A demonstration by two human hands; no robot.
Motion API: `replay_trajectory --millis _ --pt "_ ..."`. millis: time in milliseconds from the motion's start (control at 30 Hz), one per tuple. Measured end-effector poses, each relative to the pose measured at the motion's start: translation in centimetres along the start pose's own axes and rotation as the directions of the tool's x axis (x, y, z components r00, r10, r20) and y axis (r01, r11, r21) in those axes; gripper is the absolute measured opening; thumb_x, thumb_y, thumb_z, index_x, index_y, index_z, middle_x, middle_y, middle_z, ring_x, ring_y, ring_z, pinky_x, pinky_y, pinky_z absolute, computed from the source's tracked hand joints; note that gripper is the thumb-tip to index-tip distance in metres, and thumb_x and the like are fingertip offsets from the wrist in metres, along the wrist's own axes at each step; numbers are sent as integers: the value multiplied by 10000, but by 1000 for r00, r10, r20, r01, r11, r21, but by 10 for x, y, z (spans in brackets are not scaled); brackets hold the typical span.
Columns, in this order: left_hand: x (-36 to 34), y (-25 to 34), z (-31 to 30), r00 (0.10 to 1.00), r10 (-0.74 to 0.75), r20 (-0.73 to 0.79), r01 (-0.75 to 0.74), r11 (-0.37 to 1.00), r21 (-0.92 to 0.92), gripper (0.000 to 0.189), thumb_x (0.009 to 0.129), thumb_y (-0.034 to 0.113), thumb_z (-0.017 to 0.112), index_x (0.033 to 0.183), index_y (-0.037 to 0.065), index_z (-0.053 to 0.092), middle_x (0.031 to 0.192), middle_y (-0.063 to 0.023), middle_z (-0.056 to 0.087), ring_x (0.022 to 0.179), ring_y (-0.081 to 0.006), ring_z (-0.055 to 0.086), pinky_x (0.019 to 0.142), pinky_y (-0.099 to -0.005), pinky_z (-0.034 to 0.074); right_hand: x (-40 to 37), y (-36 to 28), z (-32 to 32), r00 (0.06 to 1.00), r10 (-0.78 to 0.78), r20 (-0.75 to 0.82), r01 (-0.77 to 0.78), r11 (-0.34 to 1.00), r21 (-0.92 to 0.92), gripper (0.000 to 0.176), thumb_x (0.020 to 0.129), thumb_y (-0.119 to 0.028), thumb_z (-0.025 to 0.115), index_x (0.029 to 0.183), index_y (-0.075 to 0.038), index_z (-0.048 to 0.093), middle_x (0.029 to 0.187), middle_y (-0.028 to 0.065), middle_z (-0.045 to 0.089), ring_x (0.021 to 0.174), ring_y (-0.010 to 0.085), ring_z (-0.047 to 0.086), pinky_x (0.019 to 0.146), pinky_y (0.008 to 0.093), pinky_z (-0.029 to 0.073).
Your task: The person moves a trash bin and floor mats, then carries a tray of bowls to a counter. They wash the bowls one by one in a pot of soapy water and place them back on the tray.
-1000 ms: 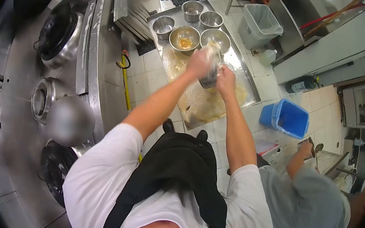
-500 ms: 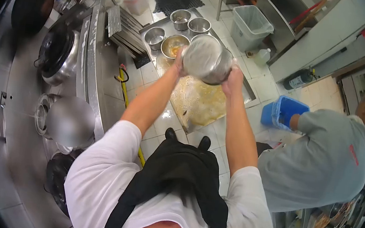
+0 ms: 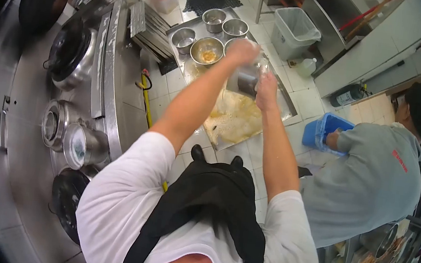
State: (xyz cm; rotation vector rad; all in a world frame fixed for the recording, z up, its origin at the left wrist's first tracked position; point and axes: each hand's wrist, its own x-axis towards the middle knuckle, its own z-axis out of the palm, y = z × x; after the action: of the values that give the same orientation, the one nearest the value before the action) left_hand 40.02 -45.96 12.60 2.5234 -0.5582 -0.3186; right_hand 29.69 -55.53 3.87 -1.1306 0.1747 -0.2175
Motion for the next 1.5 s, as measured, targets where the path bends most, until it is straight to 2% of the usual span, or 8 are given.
replay_trajectory --millis 667,800,1000,1100,1167,1300,1400,1500 --pt "-3 -89 87 959 -282 -39 102 466 -879 308 863 223 474 993 -27 598 999 -218 604 892 -325 592 771 -409 455 -3 -41 -47 952 -85 -293 9 968 -250 459 936 -400 430 920 29 592 795 42 567 696 115 483 636 277 417" --pt "-1 -26 32 521 708 -476 -671 685 285 311 862 229 468 1055 29 607 1161 -184 558 1121 -298 504 898 -332 417 7 -48 -58 999 -19 -37 -12 721 -692 426 904 -387 512 845 20 621 741 35 597 612 105 480 615 232 419" --pt "1 27 -7 971 218 95 -224 972 64 323 877 258 454 987 3 619 1033 -172 613 968 -294 593 811 -361 476 23 -55 -44 996 -68 -51 55 972 -230 401 910 -347 516 773 16 617 713 -16 557 618 76 451 554 246 382" --pt "24 -27 30 955 281 90 -164 759 -630 384 881 328 442 1038 12 592 1067 -151 603 958 -261 597 796 -367 494 16 -78 -31 998 -3 -67 12 991 134 405 939 -354 437 980 17 594 908 74 617 767 164 578 700 278 467" --pt "-9 -20 59 978 205 22 106 -409 -906 434 867 348 504 1173 42 540 1150 -98 577 1021 -222 576 842 -377 478 23 -70 -30 999 -3 -38 22 871 491 469 948 -392 377 1139 8 529 1077 136 595 931 245 596 831 349 475" --pt "-50 3 91 990 -91 -104 -138 -646 -751 464 864 372 496 1194 46 520 1149 -112 577 1031 -252 569 877 -413 468 19 -32 7 788 310 -531 58 822 567 478 936 -396 393 1180 0 501 1175 87 556 1048 229 546 880 374 454" --pt "-46 -47 71 665 325 -672 -737 432 -519 441 877 324 451 1202 31 500 1153 -132 569 1038 -277 562 904 -445 457 39 -10 -29 973 184 -137 -112 904 413 462 932 -381 411 1178 -1 504 1142 71 574 1028 212 555 865 363 457" --pt "-45 -74 65 994 105 -10 49 -544 -838 453 859 366 468 1167 36 511 1145 -139 560 1035 -253 555 902 -395 460 39 -14 13 955 224 -192 -116 883 454 418 920 -351 446 1152 -10 520 1094 67 592 1012 206 560 867 352 454"
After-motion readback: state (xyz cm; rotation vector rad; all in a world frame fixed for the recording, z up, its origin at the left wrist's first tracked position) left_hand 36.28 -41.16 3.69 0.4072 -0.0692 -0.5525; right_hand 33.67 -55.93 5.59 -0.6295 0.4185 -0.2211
